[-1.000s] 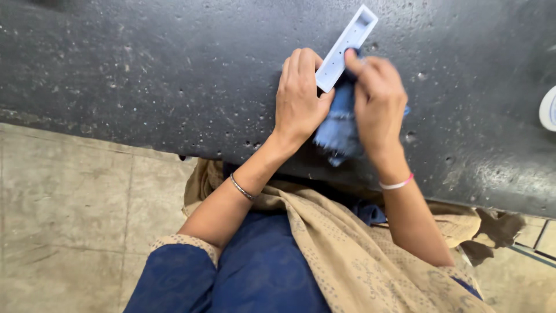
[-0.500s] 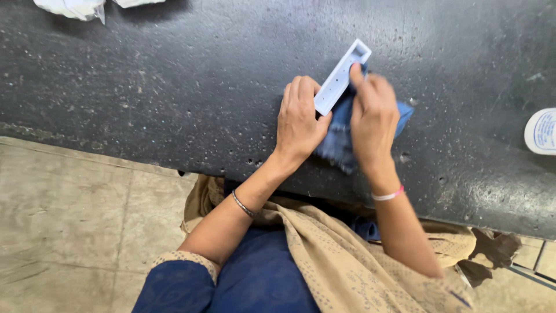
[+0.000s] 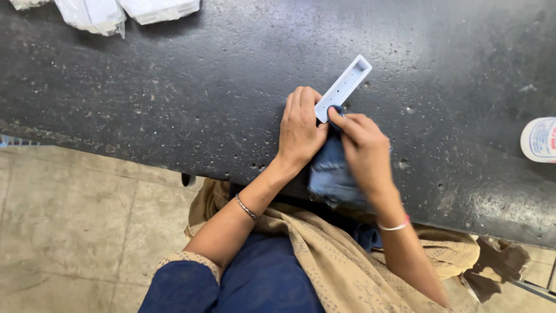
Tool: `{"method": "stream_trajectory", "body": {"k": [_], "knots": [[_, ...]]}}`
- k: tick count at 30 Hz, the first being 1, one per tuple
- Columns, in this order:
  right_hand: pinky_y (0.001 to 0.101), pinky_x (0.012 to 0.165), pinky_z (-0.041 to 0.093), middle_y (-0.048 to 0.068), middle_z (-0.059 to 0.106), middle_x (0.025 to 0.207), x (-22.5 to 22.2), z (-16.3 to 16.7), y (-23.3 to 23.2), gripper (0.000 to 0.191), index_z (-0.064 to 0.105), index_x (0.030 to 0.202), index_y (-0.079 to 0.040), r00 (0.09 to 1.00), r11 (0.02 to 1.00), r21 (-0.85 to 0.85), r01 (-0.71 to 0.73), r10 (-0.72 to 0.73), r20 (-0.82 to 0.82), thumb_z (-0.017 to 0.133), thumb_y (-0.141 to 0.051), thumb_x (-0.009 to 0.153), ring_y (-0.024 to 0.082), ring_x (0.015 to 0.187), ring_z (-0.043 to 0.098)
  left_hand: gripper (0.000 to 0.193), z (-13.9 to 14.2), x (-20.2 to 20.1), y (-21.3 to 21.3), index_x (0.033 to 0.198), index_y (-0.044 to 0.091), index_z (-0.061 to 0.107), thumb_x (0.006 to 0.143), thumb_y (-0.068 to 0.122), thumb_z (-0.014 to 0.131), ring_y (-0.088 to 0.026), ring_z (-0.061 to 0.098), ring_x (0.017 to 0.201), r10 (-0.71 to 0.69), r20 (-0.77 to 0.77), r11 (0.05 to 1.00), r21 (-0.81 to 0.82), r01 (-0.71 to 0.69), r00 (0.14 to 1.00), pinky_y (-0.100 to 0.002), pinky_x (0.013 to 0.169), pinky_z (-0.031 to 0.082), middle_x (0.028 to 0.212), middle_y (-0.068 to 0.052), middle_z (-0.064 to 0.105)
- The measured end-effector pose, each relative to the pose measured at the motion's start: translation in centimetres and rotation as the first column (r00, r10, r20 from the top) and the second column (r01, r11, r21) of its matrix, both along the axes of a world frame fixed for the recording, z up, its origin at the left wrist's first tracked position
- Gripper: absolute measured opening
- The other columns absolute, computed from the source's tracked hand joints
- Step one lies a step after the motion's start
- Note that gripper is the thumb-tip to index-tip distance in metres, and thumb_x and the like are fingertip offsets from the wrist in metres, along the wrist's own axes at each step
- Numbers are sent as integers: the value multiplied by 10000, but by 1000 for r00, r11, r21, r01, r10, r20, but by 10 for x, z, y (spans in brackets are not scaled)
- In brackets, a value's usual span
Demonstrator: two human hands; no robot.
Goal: The person wipes several white plastic rectangular parts with a blue cloth on a dark worktable, then stacks them. The person then picks up a wrapped bundle, unwraps it, and places the parts into a clear plastic bag.
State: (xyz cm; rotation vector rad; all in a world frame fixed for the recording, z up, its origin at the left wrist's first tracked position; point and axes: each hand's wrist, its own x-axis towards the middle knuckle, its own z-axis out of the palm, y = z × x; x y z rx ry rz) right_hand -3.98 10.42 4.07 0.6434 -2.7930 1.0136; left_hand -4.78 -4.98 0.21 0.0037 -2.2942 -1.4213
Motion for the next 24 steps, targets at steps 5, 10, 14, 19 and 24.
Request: {"method": "stream_trajectory", "body": {"k": [5,10,14,19,24], "knots": [[246,958,516,78,756,1180,2,11,59,346,716,1304,-36,925,910,-327,254,-129,358,676,13,964,113,1045,675,335,0,2,-2,1022,45,510,773,-26,723,-361,550,987,-28,-19,999,-31,27,999,-465,862,470,1014,-131,551],[246,938,538,48,723,1204,24,-16,100,344,668,1339,-28,836,645,-596,478,-126,534,660,-23,996,86,1025,665,334,-1,4,-2,1035,47,512,789,-49,717,-353,539,977,-65,-58,994,-89,60,996,-462,857,463,1027,-130,544],[243,948,542,35,709,1223,28,-41,118,363,634,1389,-26,813,494,-673,550,-133,567,642,-30,1026,79,1038,662,348,-1,4,-1,1040,46,513,781,-53,724,-347,537,977,-82,-56,992,-102,76,995,-458,858,465,1030,-128,541],[247,925,545,39,708,1196,28,-49,124,363,632,1393,-33,811,484,-680,552,-121,573,637,-32,1030,86,1012,661,331,0,4,-1,1037,39,522,787,-48,721,-351,544,976,-84,-46,992,-103,79,995,-460,859,466,1022,-134,547],[240,944,535,38,706,1222,29,-42,118,359,636,1383,-25,813,501,-667,551,-141,565,645,-40,1025,82,1044,653,304,-1,4,0,1054,29,540,817,-10,726,-347,577,1005,-67,-13,997,-27,67,998,-453,870,488,1034,-135,571]]}}
